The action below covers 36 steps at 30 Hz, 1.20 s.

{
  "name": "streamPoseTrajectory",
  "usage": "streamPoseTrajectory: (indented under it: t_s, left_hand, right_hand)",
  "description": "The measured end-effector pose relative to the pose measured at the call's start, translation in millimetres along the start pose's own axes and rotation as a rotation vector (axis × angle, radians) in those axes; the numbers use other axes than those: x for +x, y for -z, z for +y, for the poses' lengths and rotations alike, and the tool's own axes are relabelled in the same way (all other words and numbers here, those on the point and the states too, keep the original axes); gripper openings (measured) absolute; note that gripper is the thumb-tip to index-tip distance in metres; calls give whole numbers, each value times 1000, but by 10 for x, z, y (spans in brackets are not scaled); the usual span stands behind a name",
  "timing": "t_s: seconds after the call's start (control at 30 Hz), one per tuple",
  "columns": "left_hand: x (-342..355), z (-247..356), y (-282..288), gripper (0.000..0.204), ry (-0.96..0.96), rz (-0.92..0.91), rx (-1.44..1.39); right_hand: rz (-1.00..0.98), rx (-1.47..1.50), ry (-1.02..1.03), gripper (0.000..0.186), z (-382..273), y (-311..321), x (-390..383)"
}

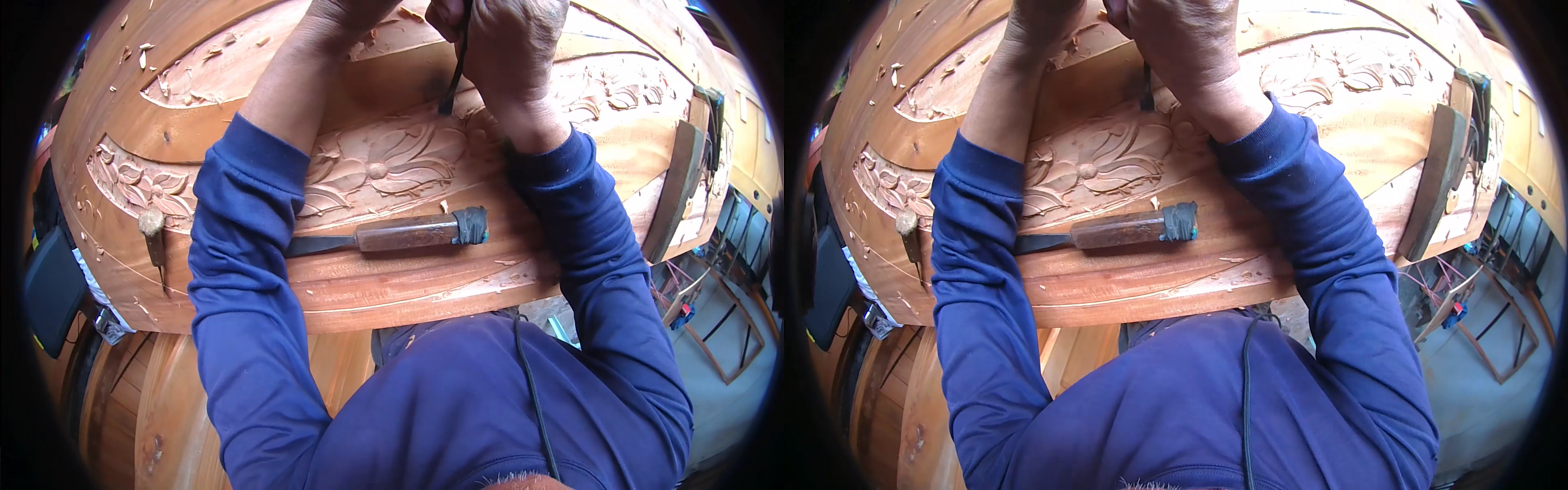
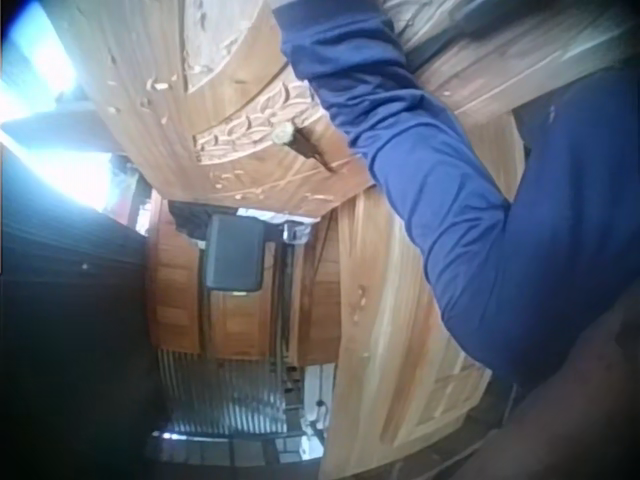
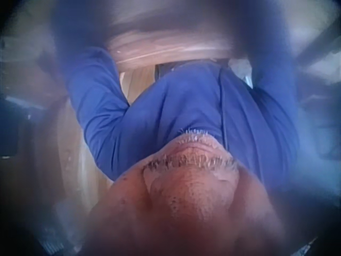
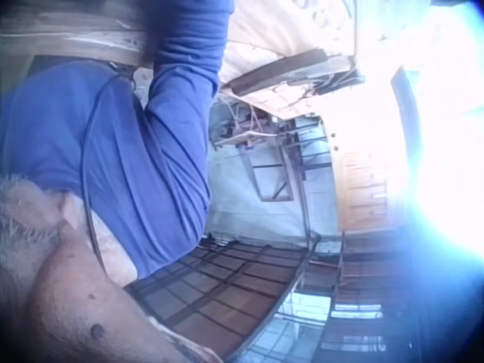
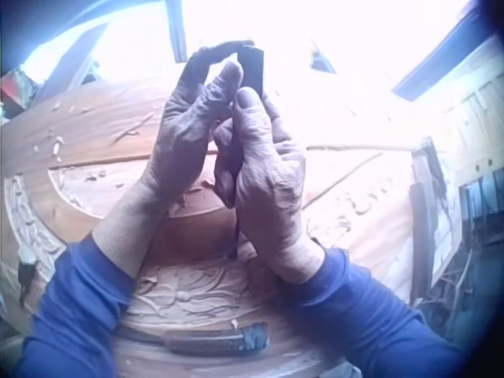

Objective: The person carves decorative floral patterns into a large wooden piece using various chisels and a wooden mallet. They switch between different chisels to detail the leaves and petals while clearing wood shavings from the workspace by hand.

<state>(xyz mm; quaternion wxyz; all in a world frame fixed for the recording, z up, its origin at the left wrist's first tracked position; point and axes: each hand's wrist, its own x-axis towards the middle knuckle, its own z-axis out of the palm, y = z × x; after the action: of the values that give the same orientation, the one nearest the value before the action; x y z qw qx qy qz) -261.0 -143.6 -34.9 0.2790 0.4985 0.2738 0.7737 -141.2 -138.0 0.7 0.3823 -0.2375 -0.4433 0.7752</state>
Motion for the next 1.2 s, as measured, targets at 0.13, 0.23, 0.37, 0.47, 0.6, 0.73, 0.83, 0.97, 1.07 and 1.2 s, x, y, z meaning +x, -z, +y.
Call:
streamPoseTrajectory:
  t_s: [0.13, 0.23, 0.37, 0.47, 0.6, 0.73, 0.83, 0.97, 1.07, 1.2]
  left_hand:
    - [-11, 15, -13, 29, 58, 107, 55]
    - [-13, -8, 19, 25, 38, 89, 30]
    - [19, 205, -93, 23, 183, 146, 56]
    - [13, 16, 91, 26, 79, 114, 89]
    - [42, -139, 105, 24, -3, 175, -7]
    - [-11, -99, 47, 23, 177, 188, -102]
    - [-39, -95, 124, 24, 165, 162, -66]
    - [1, -73, 148, 25, 120, 182, -119]
    - [-21, 57, 162, 29, 227, 140, -112]
    - [40, 312, -7, 57, 314, 171, -195]
  right_hand:
    - [-60, 53, -24, 25, 6, -17, 1]
    - [-59, 66, -51, 26, 28, 34, -5]
    - [-105, 33, 16, 26, 98, 86, 44]
    - [16, -2, -117, 27, -4, -105, -62]
    - [7, -11, -129, 31, 77, 18, -26]
    - [73, -95, -101, 31, 84, 16, 13]
    - [105, -76, -136, 30, 108, 3, -23]
    - [88, -108, -173, 27, 109, -2, -77]
    - [125, -21, -218, 30, -27, -99, -94]
    - [7, 278, -248, 38, -64, 64, -14]
